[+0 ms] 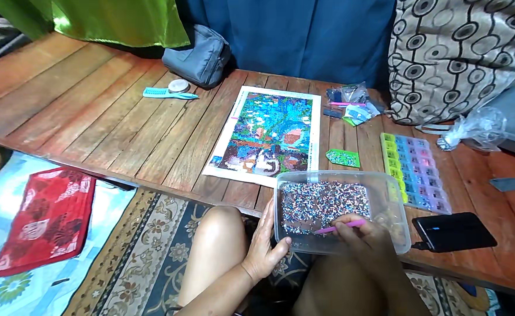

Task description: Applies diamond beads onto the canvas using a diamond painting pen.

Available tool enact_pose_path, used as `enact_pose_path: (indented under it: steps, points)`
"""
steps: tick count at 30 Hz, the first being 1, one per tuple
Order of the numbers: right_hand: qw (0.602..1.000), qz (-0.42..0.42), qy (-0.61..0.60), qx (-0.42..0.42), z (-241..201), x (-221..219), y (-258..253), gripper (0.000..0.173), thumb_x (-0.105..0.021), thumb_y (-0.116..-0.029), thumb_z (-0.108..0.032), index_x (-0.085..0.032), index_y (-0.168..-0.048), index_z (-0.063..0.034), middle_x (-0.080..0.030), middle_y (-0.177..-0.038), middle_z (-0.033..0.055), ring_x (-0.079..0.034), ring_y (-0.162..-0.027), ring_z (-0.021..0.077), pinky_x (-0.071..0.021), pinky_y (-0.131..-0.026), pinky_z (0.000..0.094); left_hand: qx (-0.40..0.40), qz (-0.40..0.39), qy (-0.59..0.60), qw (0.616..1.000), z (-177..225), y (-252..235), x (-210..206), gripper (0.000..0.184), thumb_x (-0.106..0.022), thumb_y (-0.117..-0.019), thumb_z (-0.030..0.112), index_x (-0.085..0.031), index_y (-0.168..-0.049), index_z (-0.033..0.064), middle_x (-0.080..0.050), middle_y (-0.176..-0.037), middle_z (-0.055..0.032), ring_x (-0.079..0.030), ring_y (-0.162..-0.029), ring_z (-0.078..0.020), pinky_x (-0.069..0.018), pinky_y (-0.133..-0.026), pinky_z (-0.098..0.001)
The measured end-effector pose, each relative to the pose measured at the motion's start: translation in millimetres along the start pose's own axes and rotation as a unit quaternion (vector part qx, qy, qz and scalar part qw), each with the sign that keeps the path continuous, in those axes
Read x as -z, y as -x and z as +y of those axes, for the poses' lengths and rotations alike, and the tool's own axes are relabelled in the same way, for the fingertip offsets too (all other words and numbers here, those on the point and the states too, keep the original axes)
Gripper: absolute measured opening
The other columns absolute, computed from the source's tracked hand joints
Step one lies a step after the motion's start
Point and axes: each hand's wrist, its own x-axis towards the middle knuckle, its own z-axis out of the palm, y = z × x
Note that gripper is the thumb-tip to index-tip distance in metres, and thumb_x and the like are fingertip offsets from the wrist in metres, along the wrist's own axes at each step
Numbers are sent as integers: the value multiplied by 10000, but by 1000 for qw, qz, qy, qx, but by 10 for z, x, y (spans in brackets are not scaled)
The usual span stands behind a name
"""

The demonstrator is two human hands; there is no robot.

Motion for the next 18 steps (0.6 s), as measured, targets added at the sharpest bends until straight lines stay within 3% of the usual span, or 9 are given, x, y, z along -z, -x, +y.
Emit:
enact_pose_path:
  steps: [10, 13, 18]
  points:
    - [999, -1, 32, 27, 14, -15, 5, 261, -530, -925, -247, -714, -854, -76, -621, -653, -46, -543, -555, -27, -457, -535, 158, -2, 1, -4, 1000, -4, 4, -2, 854, -488, -955, 558, -303, -1582, 8, -308, -1633, -196, -301, -1519, -224, -253, -1222, -400]
    - [997, 0, 55, 47, -3, -28, -4, 248, -527, -921, -240, -700, -835, -84, -578, -624, -51, -497, -552, -7, -415, -559, 193, -3, 1, 0, 1000, -4, -2, -4, 843, -489, -959, 544, -304, -1582, 9, -306, -1635, -191, -302, -1518, -216, -254, -1223, -393]
    - [995, -2, 63, 74, 48, -30, 12, 285, -519, -930, -254, -721, -840, -74, -629, -653, -24, -559, -567, 19, -472, -559, 204, -1, 7, -8, 1000, -7, 9, -16, 852, -491, -952, 552, -315, -1575, -1, -313, -1631, -195, -313, -1513, -220, -255, -1219, -406]
